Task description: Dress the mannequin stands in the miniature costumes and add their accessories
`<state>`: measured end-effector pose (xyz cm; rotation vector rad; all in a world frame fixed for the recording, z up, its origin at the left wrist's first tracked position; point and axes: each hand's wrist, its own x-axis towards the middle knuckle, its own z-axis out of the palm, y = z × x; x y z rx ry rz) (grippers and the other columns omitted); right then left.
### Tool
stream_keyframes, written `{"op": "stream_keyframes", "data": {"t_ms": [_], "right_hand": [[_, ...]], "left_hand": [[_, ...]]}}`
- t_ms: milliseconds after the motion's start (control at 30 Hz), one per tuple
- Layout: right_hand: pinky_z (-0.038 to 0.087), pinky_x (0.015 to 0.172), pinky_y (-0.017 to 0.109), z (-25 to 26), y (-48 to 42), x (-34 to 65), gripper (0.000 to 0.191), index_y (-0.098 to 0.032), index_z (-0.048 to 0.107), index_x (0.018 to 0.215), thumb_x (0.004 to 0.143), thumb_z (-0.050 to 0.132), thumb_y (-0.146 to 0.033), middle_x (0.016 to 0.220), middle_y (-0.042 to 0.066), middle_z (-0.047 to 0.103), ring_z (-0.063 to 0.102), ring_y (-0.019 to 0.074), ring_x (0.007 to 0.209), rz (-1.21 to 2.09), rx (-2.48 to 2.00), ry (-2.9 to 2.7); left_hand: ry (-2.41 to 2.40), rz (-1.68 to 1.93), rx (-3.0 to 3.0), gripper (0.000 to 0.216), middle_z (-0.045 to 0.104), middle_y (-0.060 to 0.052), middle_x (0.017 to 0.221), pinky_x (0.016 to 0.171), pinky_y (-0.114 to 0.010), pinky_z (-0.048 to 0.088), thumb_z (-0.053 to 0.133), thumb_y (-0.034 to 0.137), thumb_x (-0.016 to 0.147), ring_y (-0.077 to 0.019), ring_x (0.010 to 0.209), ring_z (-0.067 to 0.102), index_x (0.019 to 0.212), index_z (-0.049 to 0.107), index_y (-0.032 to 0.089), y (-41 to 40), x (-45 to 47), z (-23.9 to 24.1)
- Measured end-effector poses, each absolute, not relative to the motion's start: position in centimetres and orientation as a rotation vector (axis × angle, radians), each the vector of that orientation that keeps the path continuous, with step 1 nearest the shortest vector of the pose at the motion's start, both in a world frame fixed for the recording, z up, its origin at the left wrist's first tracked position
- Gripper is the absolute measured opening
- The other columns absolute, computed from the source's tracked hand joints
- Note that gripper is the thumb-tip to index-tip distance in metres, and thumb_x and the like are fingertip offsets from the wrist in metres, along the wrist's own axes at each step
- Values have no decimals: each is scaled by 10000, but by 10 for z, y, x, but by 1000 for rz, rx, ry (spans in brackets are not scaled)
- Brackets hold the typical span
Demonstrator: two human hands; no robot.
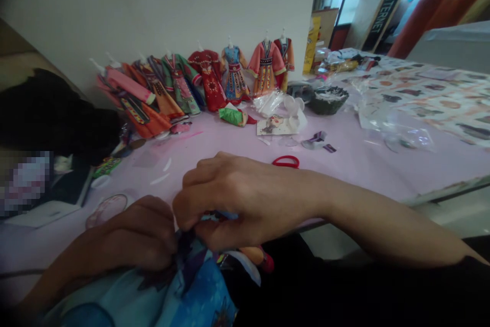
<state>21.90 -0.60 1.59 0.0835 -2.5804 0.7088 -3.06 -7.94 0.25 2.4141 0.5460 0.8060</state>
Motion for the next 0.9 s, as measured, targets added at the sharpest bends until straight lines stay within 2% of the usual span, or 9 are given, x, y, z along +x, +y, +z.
{"op": "stream_keyframes", "data": {"t_ms": [233,467,567,700,900], "right_hand": [[491,857,277,17,-3,218,135,-157,598,951,927,531,-42,957,72,647,587,151,959,751,82,-2584],[481,875,287,23,2,215,105,-142,606,945,977,520,-92,969,90,640,576,156,969,754,91,-2642],[476,856,284,22,4,218,50,-154,604,936,936,585,-107,950,72,652,580,155,938,844,81,-2638],[474,827,273,16,4,221,84,-158,603,904,864,661,-112,902,50,653,569,147,880,936,54,-2590],[475,830,273,14,-1,218,73,-161,597,860,926,628,-155,853,41,646,559,139,865,957,39,-2542]], "left_hand": [[529,770,2362,226,725,42,986,859,-194,603,462,325,1056,-108,897,718,1071,656,210,-83,-24,8],[558,749,2340,212,732,-56,909,797,-287,631,559,401,1010,-187,856,719,1126,663,258,-87,-29,-5],[566,806,2288,237,725,-69,918,811,-295,613,575,429,998,-190,863,699,1107,670,241,-88,-29,-9],[553,844,2280,274,722,-74,940,870,-300,589,594,465,983,-190,895,685,1101,672,231,-88,-28,-11],[619,897,2289,234,718,-70,938,773,-289,605,593,456,980,-193,837,687,1058,675,250,-90,-26,-8]]}}
